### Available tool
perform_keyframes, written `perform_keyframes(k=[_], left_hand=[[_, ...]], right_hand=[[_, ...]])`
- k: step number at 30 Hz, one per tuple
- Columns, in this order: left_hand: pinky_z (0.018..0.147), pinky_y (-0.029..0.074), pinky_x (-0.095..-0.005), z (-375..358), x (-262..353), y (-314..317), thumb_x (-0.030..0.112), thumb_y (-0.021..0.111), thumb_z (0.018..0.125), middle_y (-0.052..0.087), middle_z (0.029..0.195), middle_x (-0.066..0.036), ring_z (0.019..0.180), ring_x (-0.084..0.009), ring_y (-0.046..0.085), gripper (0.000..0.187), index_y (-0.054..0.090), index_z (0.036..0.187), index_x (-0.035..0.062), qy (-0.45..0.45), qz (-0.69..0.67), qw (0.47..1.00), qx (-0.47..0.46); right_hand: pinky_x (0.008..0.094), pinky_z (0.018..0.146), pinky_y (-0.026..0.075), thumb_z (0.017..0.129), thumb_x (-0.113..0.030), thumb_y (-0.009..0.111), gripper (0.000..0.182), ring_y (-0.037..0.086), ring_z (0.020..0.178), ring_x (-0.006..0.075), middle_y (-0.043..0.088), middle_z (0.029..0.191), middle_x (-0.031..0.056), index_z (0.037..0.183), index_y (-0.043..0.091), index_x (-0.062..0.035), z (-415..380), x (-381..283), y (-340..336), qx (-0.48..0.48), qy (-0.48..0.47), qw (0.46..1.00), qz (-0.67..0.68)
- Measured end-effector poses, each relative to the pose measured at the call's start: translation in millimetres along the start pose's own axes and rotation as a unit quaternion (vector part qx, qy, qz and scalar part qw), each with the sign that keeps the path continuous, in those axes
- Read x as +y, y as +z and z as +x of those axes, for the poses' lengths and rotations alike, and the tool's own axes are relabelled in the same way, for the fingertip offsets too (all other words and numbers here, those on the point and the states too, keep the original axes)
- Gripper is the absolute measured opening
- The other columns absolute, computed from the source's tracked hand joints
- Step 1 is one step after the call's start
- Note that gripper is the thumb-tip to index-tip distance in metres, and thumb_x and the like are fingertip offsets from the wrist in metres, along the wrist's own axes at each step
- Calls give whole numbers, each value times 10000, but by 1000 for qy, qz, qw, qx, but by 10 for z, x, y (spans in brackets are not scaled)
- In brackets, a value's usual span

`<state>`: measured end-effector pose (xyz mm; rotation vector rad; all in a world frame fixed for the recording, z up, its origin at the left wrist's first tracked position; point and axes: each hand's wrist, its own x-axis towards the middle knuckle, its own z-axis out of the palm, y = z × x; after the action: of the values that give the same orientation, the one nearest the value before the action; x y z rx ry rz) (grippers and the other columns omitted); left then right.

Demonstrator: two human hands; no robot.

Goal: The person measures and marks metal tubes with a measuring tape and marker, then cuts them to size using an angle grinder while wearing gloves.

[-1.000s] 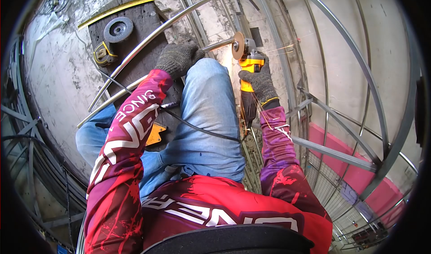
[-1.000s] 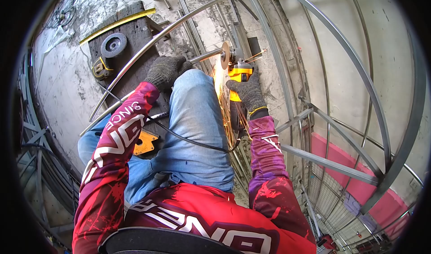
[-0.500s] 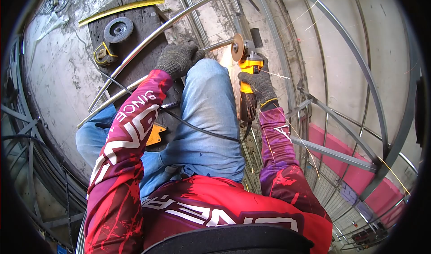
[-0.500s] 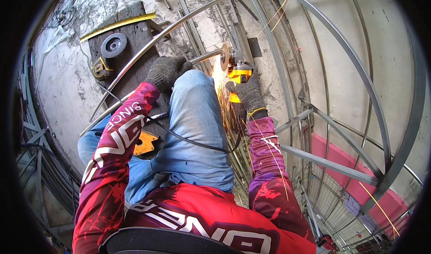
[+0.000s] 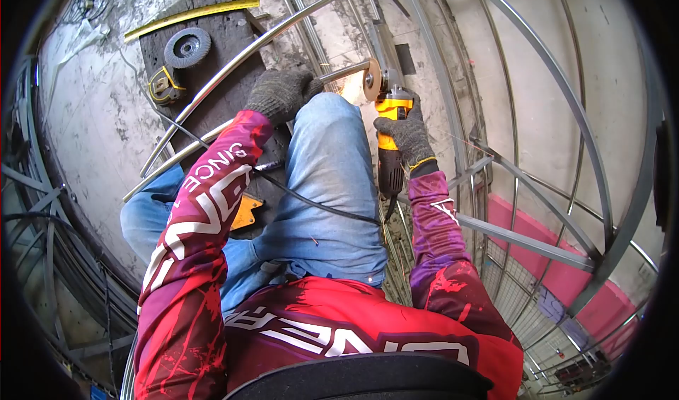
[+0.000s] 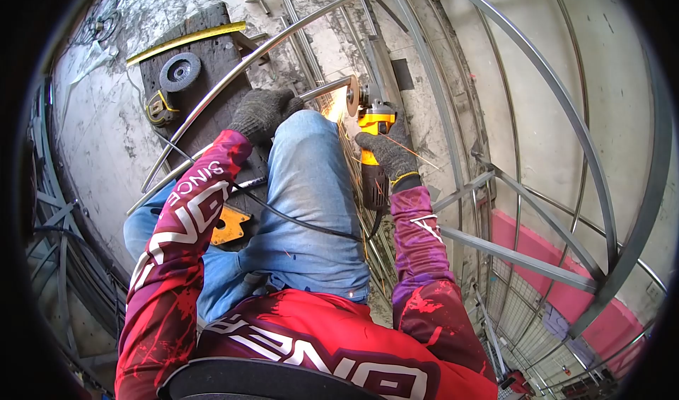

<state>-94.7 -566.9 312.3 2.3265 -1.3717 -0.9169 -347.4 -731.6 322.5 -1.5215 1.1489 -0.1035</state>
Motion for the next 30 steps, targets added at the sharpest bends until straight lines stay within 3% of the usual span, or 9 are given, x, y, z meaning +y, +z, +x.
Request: perform_keyframes(k=[8,15,18,30], left_hand=[[855,527,-541,3,-3,-5,584,507,972,715,973,-249,956,-455,686,546,711,1071,87,3,0,1000,-11],[859,526,-542,14,-21,24,575,500,979,714,976,-253,961,-460,683,539,717,1075,91,3,2,1000,3],[863,525,-543,10,-22,28,568,502,981,714,980,-254,964,-460,682,534,718,1079,88,4,-1,1000,1],[859,522,-547,4,0,16,548,522,982,711,969,-259,957,-460,681,519,715,1066,74,6,-2,1000,3]], right_hand=[[394,845,596,661,-56,887,884,670,971,255,609,1143,124,1405,416,-126,5,-35,10,1,45,999,5],[404,841,603,651,-53,894,933,669,970,257,608,1151,126,1434,393,-125,76,114,-3,0,29,999,-25],[408,843,607,645,-57,901,959,668,970,261,601,1156,125,1447,379,-126,76,149,13,-6,50,998,34],[407,851,599,638,-74,908,1029,664,977,272,585,1169,141,1483,322,-123,127,207,6,-7,76,997,-27]])
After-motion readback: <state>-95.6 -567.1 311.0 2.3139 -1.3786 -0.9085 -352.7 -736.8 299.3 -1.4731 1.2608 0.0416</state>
